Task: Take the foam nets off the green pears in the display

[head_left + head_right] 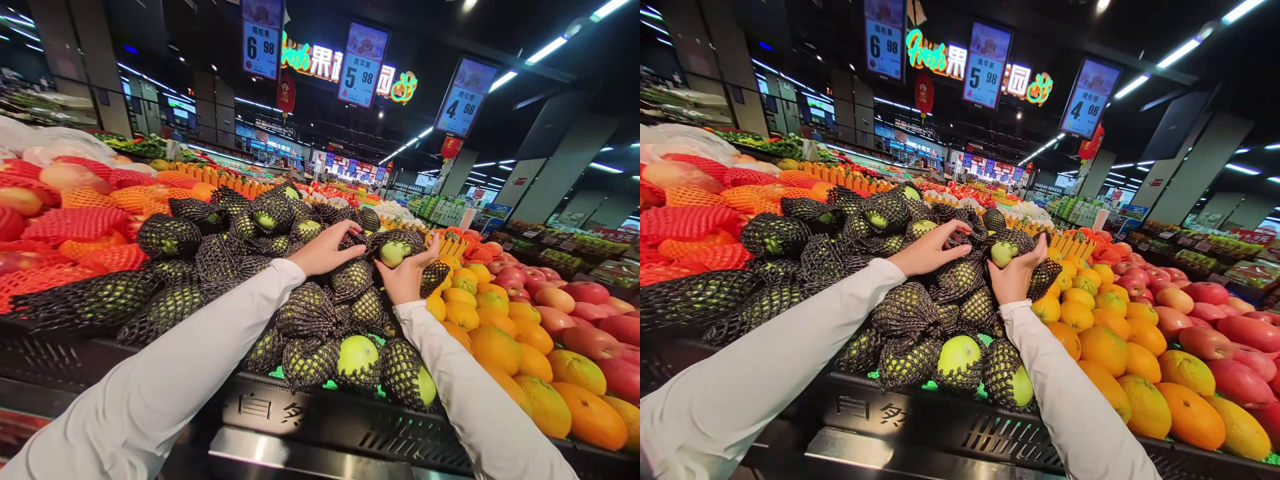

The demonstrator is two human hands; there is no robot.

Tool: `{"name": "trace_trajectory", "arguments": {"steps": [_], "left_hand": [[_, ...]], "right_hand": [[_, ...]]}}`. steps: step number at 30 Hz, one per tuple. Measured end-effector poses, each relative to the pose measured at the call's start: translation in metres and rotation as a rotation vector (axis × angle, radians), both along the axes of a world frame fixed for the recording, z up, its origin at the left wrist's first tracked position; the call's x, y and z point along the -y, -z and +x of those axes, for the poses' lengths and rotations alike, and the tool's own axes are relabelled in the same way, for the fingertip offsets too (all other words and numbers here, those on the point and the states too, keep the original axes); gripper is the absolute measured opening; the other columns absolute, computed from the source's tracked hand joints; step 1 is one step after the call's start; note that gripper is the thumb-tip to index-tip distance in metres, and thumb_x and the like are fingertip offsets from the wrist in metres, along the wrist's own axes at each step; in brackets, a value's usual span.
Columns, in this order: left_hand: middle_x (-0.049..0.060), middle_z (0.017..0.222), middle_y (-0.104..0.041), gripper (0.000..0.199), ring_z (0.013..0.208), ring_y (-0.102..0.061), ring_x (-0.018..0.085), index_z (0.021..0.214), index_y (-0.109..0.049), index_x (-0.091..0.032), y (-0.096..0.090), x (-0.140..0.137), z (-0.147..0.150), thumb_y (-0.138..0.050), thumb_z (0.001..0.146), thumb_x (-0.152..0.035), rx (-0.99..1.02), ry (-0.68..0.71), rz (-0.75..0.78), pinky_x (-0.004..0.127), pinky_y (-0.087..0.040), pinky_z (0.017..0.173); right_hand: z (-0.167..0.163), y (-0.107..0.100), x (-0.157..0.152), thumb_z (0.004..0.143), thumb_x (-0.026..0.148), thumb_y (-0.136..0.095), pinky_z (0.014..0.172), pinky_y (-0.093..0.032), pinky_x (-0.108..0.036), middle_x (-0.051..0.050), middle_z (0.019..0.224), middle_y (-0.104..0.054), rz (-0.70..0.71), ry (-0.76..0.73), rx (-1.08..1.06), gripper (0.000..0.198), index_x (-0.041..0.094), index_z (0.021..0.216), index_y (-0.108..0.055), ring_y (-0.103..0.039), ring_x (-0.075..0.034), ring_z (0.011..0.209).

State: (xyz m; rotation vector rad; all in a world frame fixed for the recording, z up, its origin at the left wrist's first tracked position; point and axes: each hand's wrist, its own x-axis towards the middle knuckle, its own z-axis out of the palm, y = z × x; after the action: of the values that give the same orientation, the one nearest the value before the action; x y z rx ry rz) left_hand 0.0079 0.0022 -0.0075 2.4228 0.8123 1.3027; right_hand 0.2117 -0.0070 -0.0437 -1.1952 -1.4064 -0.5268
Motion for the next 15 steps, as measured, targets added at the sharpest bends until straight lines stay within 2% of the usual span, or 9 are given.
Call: {"name": "trace_trajectory", "arguments": {"steps": [2,4,7,10,12,15], "left_hand": [[0.013,0.131,-0.058,0.042,0.110,-0.059,0.024,0.125,-0.051,-0.019,0.000,0.001,0.000,-0.057,0.090,-0.041,-0.030,0.009,-0.008,0.042,-0.048,0.097],[0.012,0.133,-0.057,0.042,0.115,-0.057,0.025,0.128,-0.051,-0.019,0.001,-0.002,-0.002,-0.053,0.092,-0.041,-0.062,-0.039,0.007,0.043,-0.045,0.103],[0.012,0.132,-0.058,0.037,0.126,-0.049,0.028,0.125,-0.054,-0.017,0.002,-0.010,-0.007,-0.051,0.093,-0.036,-0.097,-0.268,0.071,0.046,-0.037,0.112],[0.013,0.134,-0.057,0.037,0.131,-0.043,0.031,0.122,-0.056,-0.016,0.004,-0.019,-0.013,-0.054,0.090,-0.033,-0.140,-0.474,0.082,0.049,-0.035,0.113],[0.013,0.140,-0.053,0.037,0.135,-0.039,0.031,0.123,-0.057,-0.017,0.006,-0.022,-0.015,-0.054,0.090,-0.035,-0.182,-0.500,0.076,0.051,-0.033,0.114],[0.010,0.152,-0.043,0.035,0.142,-0.032,0.030,0.123,-0.059,-0.021,0.008,-0.024,-0.017,-0.051,0.093,-0.038,-0.251,-0.453,0.104,0.056,-0.028,0.116]], "right_hand": [[-0.001,0.005,-0.004,0.066,0.025,-0.079,0.118,-0.022,-0.053,-0.027,0.143,-0.019,-0.027,-0.024,0.011,0.106,0.010,0.142,-0.006,-0.020,-0.036,0.143],[0.000,0.006,-0.006,0.065,0.027,-0.081,0.118,-0.024,-0.052,-0.024,0.138,-0.024,-0.010,-0.027,-0.007,0.100,0.012,0.137,-0.013,-0.025,-0.035,0.139],[0.002,0.004,-0.006,0.067,0.028,-0.081,0.118,-0.024,-0.052,-0.022,0.137,-0.025,0.014,-0.011,-0.056,0.092,0.013,0.134,-0.019,-0.028,-0.034,0.137],[0.003,0.000,-0.002,0.074,0.024,-0.075,0.118,-0.024,-0.049,-0.024,0.145,-0.014,0.007,0.006,-0.057,0.087,0.013,0.141,-0.021,-0.024,-0.033,0.141],[0.003,-0.002,-0.001,0.077,0.020,-0.070,0.118,-0.025,-0.047,-0.023,0.149,-0.006,-0.021,0.027,-0.028,0.088,0.013,0.149,-0.018,-0.024,-0.033,0.142],[0.003,-0.002,-0.002,0.081,0.017,-0.063,0.117,-0.025,-0.050,-0.023,0.150,-0.014,-0.104,0.102,0.041,0.092,0.014,0.155,-0.010,-0.026,-0.034,0.142]]}}
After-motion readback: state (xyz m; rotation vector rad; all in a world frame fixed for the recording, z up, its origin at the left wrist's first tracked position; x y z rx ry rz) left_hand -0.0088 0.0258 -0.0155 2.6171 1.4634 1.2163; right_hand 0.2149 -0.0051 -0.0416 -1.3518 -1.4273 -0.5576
